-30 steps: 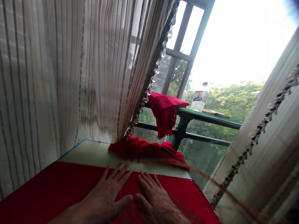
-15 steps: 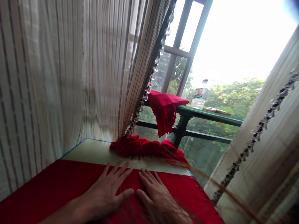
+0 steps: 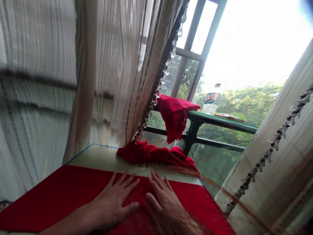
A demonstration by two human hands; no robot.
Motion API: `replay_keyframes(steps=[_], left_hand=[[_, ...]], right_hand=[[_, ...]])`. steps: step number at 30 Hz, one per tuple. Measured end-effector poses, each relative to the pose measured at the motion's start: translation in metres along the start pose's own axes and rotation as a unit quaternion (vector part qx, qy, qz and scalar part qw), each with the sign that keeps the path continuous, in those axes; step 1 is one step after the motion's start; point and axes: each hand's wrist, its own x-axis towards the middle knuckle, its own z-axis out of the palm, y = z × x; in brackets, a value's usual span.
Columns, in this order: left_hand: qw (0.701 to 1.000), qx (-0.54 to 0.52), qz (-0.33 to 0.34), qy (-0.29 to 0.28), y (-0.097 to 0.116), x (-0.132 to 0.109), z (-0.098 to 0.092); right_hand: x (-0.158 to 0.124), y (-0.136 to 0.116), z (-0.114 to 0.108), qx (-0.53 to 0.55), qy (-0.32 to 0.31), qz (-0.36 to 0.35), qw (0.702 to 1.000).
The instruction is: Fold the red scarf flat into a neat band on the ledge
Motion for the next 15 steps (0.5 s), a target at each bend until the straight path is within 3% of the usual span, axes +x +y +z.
replay_keyframes(steps=[6,12,15], left_hand=[[1.0,0.002,0.007,0.015,0.001,-0.001,0.001],[1.0,0.016,-0.01,-0.005,0.008,-0.002,-0.005],[0.999,0.026,-0.003,0.021,0.011,-0.004,-0.007]], right_hand=[[-0.002,-0.002,0.001,-0.002,-0.025,0.017,1.0],[-0.001,-0.006,-0.006,-0.007,-0.003,0.019,1.0],[-0.004,-0.007,-0.005,-0.015,-0.028,0.02,0.999]])
